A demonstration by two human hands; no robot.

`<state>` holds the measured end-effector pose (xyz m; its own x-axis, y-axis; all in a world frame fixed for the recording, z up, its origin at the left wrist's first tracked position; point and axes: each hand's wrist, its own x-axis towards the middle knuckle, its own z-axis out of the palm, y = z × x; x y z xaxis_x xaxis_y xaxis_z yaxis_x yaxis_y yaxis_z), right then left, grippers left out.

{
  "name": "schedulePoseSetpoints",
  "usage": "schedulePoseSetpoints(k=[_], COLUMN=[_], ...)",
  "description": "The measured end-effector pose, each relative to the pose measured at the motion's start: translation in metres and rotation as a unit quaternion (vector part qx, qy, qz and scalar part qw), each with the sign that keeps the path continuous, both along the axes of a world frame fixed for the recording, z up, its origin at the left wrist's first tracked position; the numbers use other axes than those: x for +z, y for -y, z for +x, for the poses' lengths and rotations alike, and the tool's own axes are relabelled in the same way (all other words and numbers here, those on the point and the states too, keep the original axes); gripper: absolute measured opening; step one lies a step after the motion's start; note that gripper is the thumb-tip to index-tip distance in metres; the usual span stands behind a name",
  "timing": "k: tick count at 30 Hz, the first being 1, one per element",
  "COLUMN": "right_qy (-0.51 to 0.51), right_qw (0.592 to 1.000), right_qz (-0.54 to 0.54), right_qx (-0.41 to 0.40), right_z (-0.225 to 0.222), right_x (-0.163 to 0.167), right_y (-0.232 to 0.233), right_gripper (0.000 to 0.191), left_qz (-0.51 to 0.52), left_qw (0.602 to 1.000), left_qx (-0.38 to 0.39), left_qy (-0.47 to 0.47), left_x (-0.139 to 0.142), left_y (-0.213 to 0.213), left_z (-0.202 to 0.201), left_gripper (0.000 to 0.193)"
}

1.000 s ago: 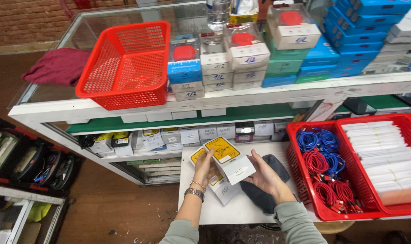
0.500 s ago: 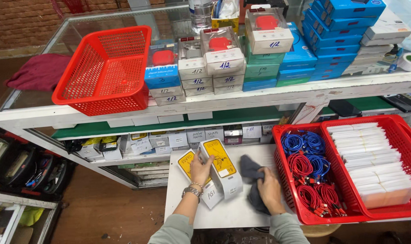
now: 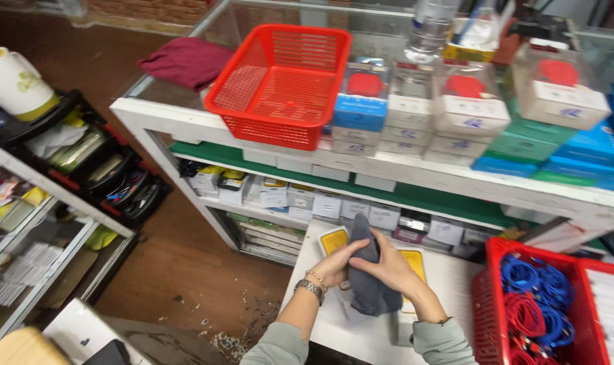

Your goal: The person wipes retail product boxes with a gray cloth, one at a time, then places the cleaned boxes into the shelf slots under the glass display counter. They also handle stacks of white paper sleeves and reposition red baskets on the counter while working through the boxes.

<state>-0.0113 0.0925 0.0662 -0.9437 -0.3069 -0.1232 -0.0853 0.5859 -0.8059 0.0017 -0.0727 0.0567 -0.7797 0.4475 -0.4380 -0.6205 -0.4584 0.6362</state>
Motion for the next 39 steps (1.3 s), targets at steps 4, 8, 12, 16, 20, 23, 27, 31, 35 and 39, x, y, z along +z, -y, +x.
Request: schedulePoseSetpoints(k=[4,8,12,16,20,23,27,31,35,39], right_qy=[-0.156,-0.112,0.035,0.155,0.154,0.193,0.146,0.110,-0.005,-0.146], right_qw=[0.974,0.976,0.989,0.985,0.981,0.978,0.984,0.991,0.992,0.984], right_qz=[-0.106,-0.076,-0.028,0.031,0.058,0.021,-0.057,-0.069,-0.125,-0.063], right_qx=[0.123,0.172,0.138,0.067,0.097,0.081,0.085,0.038,0.032,-0.076], right_z=[-0.018,-0.025,-0.042,-0.059,-0.070,-0.078,-0.093,-0.114,-0.135,-0.169], right_x=[-0.018,-0.057,-0.091,-0.114,-0.141,-0.159,-0.169,-0.162,-0.152,-0.149], right_y=[0.100,0.191,0.255,0.290,0.302,0.305,0.315,0.350,0.402,0.453], right_gripper=[0.118,0.100,0.083,0.080,0.072,0.070,0.079,0.069,0.063,0.058], left_qz=[-0.068,-0.151,-0.400,-0.557,-0.593,-0.542,-0.703,-0.631,-0.468,-0.491], left_qw=[0.992,0.979,0.913,0.826,0.776,0.796,0.643,0.714,0.783,0.761], left_qx=[0.099,0.105,-0.082,0.025,0.121,0.178,-0.035,0.086,0.369,0.422], left_qy=[-0.029,-0.087,0.006,-0.081,-0.180,-0.204,-0.302,-0.292,-0.175,-0.037], left_x=[-0.005,-0.028,-0.045,-0.056,-0.076,-0.095,-0.115,-0.127,-0.124,-0.124], left_y=[0.104,0.183,0.270,0.329,0.323,0.302,0.298,0.329,0.360,0.375], left_z=[-0.009,-0.015,-0.043,-0.102,-0.169,-0.199,-0.230,-0.215,-0.161,-0.130], left_gripper=[0.053,0.053,0.056,0.052,0.049,0.042,0.033,0.038,0.043,0.042])
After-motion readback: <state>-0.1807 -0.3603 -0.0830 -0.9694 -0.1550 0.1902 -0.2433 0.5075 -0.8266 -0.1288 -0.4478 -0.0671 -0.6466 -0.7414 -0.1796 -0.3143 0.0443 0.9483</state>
